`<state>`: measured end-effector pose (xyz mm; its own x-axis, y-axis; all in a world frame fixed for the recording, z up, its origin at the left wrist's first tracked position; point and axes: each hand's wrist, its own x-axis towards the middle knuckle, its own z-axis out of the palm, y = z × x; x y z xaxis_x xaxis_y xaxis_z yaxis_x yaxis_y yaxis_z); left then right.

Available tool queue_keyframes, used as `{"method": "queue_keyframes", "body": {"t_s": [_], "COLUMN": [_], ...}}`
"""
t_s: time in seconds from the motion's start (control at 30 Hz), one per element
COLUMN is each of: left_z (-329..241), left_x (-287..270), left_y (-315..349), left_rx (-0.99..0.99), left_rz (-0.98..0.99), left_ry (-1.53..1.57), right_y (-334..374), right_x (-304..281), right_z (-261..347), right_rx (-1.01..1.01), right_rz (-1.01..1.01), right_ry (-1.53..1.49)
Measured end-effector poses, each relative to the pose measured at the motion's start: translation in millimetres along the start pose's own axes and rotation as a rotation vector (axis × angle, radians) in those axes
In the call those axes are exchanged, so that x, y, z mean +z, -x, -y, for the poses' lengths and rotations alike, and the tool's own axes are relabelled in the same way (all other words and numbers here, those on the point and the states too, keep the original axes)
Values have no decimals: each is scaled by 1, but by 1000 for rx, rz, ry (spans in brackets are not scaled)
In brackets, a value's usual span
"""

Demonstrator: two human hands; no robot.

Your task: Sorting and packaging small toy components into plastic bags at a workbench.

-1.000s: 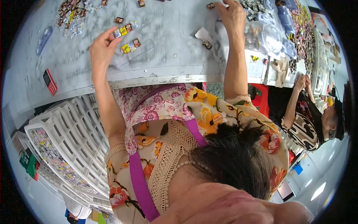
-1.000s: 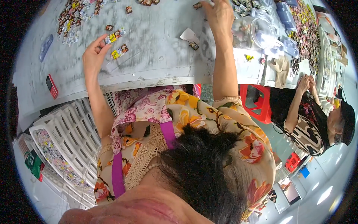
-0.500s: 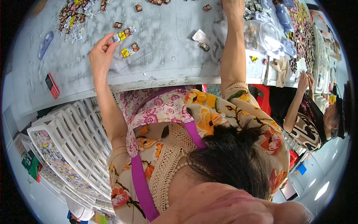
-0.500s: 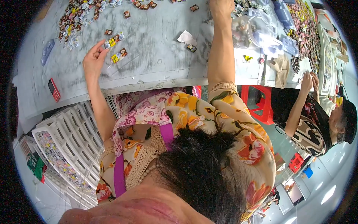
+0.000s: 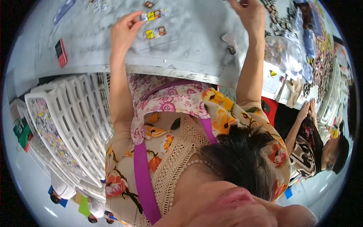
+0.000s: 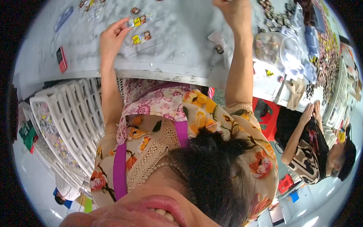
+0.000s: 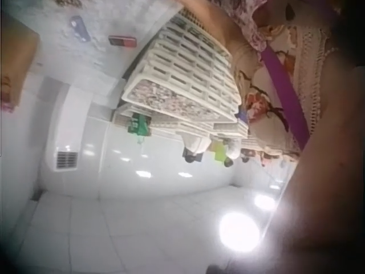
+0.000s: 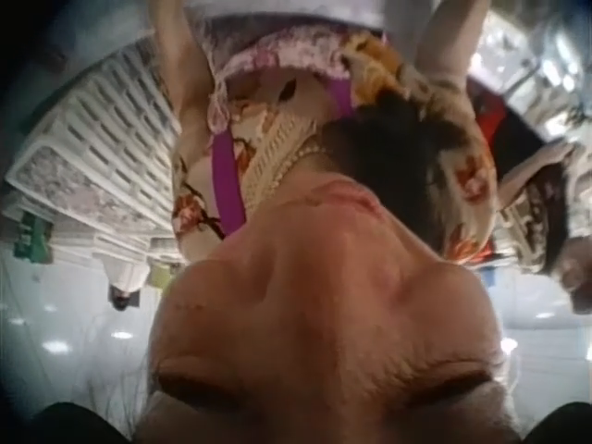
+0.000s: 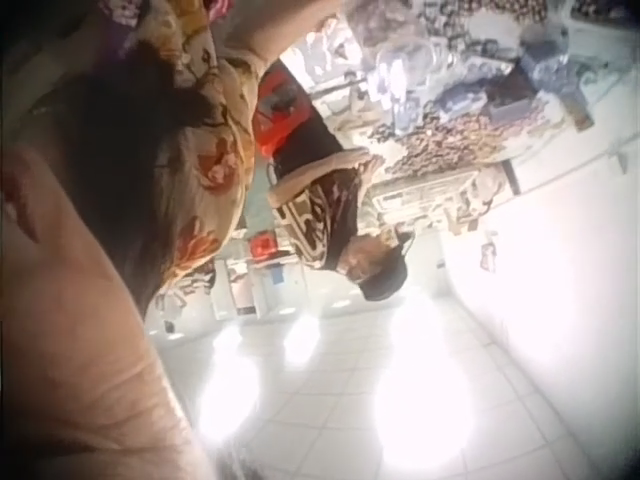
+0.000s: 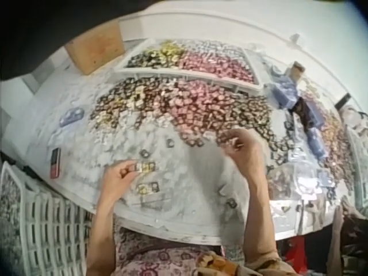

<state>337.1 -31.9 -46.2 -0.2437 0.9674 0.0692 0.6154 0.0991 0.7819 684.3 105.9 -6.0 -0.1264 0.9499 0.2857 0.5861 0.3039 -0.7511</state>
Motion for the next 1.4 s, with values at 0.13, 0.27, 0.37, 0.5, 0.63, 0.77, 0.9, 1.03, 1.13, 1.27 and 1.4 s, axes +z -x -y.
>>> {"method": "queue_keyframes", "body": {"t_s": [0.13, 0.27, 0.37, 0.5, 0.63, 0.77, 0.9, 1.03, 1.13, 1.27, 1.4], "left_z": [-9, -37, -134, -180, -197, -210, -218, -229, -241, -246, -257], "left_x": [-10, -36, -65, -84, -91, -92, -89, -87, -88, -79, -64], "left_y": [8, 35, 64, 94, 95, 102, 109, 112, 124, 127, 137], "left_rx": [-8, 73, 434, 927, 936, 914, 932, 974, 974, 997, 985], "left_rz": [-13, -83, 151, 492, 624, 692, 651, 632, 640, 675, 807], "left_ry": [-40, 22, 352, 736, 713, 746, 707, 619, 556, 576, 600], "right_y": [15, 23, 33, 28, 50, 33, 32, 34, 37, 36, 36], "right_x": [53, 95, 103, 100, 110, 92, 92, 99, 105, 110, 117], "right_z": [49, 56, 31, 63, 48, 44, 39, 33, 43, 31, 18], "right_rx": [-253, -304, -236, -382, 103, 18, -65, 36, -140, -274, -213], "right_rz": [409, 476, 500, 456, 402, 473, 395, 441, 375, 310, 337], "right_ry": [-182, -159, -76, -126, -724, -231, -272, -333, -303, -189, -231]}}
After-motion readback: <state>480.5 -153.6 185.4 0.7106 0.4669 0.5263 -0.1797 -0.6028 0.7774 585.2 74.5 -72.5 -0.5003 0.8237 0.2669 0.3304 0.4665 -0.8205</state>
